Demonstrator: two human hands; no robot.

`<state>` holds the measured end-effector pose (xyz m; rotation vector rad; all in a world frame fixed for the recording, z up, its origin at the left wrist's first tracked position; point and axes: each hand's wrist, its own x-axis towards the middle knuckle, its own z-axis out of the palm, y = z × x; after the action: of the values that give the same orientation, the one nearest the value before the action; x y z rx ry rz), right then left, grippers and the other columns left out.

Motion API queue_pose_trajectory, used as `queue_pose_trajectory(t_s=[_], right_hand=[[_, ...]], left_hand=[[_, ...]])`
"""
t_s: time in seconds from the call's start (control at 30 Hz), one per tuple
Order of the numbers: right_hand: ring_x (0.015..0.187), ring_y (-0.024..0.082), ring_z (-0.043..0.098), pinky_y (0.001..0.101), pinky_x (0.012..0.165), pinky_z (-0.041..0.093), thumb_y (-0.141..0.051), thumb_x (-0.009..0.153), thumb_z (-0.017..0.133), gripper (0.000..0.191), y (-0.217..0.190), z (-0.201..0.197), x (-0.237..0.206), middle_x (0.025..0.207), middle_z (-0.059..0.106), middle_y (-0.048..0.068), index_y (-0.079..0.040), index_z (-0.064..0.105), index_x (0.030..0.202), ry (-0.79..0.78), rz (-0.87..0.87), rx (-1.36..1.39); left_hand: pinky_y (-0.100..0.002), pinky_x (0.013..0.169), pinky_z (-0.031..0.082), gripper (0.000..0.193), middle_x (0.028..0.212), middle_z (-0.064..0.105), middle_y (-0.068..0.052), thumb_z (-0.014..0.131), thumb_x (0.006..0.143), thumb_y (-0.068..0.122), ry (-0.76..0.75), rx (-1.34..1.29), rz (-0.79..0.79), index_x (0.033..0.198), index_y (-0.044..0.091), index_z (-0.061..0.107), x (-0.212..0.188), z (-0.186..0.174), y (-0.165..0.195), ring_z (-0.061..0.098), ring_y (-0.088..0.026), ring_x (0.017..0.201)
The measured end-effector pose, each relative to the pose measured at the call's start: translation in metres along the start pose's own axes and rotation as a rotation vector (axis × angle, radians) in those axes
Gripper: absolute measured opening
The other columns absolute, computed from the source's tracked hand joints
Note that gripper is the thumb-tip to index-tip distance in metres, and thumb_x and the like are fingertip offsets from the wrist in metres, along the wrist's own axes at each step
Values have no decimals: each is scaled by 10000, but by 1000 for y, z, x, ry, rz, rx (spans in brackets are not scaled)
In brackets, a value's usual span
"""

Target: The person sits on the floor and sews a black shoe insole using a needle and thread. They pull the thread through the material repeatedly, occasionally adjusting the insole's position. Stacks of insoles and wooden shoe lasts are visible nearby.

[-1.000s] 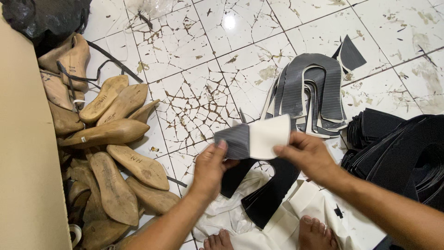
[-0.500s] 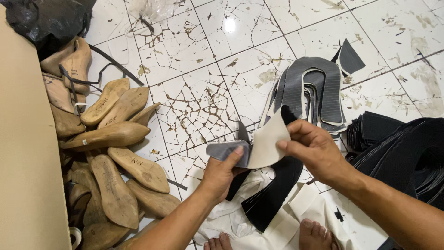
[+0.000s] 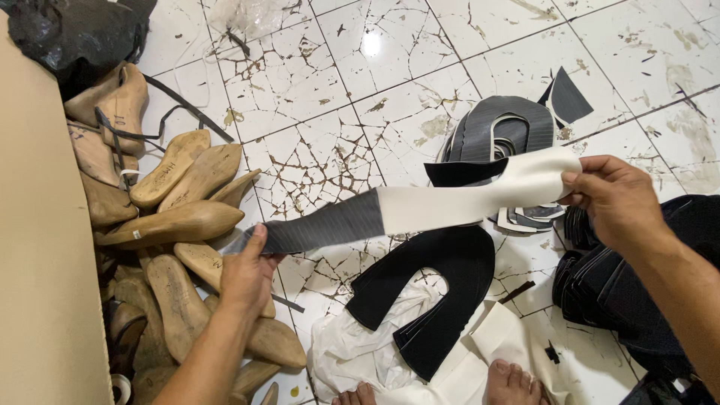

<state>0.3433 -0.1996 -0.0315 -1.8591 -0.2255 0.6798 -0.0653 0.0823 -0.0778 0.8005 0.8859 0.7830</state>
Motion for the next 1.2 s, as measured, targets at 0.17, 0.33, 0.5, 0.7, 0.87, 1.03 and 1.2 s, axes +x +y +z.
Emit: queue_pose_trajectory(t_s=[0.17,0.33,0.5,0.7,0.87,1.03,1.2], right_hand=[[884,179,664,300,787,559,-41,1005,642,169,-4,2,4,1017,681,123,2,605,1164,-35,-60,-13],[1048,208,658,326,845,595,-105,978,647,414,-23,21,-2,1241,620,154,21,507,1347,9,-97,-139],[1238,296,577,465,933,589,-198,849,731,688,-24,66,-37,1450,499,138,-136,450,1473,-196,-182,-639],[1465,331,352,487,1163,324,-365,735,864,1005,-15,136,-78,1577,379,151,-146,332,1560,-905,-487,-544],[1369,279,532,423,1139,449,-357,741,861,970,-18,151,-88,1408,557,132,-138,367,1547,-1016,-403,-424],[1359,281,500,409,1112,422,-170,763,812,873,-12,161,-94,1416,534,153,-94,391,1524,-1168,-417,-315],[1185,220,654,354,1029,520,-116,903,716,448,-5,165,-99,1240,687,93,-56,603,1332,-1086,-220,-235]], left_hand=[[-463,898,573,208,1058,700,-86,645,980,176,-9,-55,35,1139,47,611,2,0,17,689,-239,977],[-445,1033,552,184,1138,699,-149,579,1045,212,-211,-142,18,1111,42,601,-15,25,42,699,-254,1076],[-442,1051,513,235,1185,709,-227,531,1006,199,-384,73,-95,1130,19,617,-46,70,57,719,-273,1164],[-455,1011,545,430,1188,729,-260,479,1064,246,-749,74,-286,1181,-109,691,-74,101,70,697,-295,1094],[-474,1017,576,433,1154,746,-268,494,1058,243,-774,80,-257,1144,-138,680,-81,96,85,728,-344,1093],[-461,1004,569,461,1137,748,-276,522,1044,265,-854,126,-278,1147,-149,699,-83,88,89,728,-341,1095],[-478,997,589,479,1117,753,-269,557,1037,325,-772,99,-193,1143,-121,697,-84,82,97,740,-333,1085]])
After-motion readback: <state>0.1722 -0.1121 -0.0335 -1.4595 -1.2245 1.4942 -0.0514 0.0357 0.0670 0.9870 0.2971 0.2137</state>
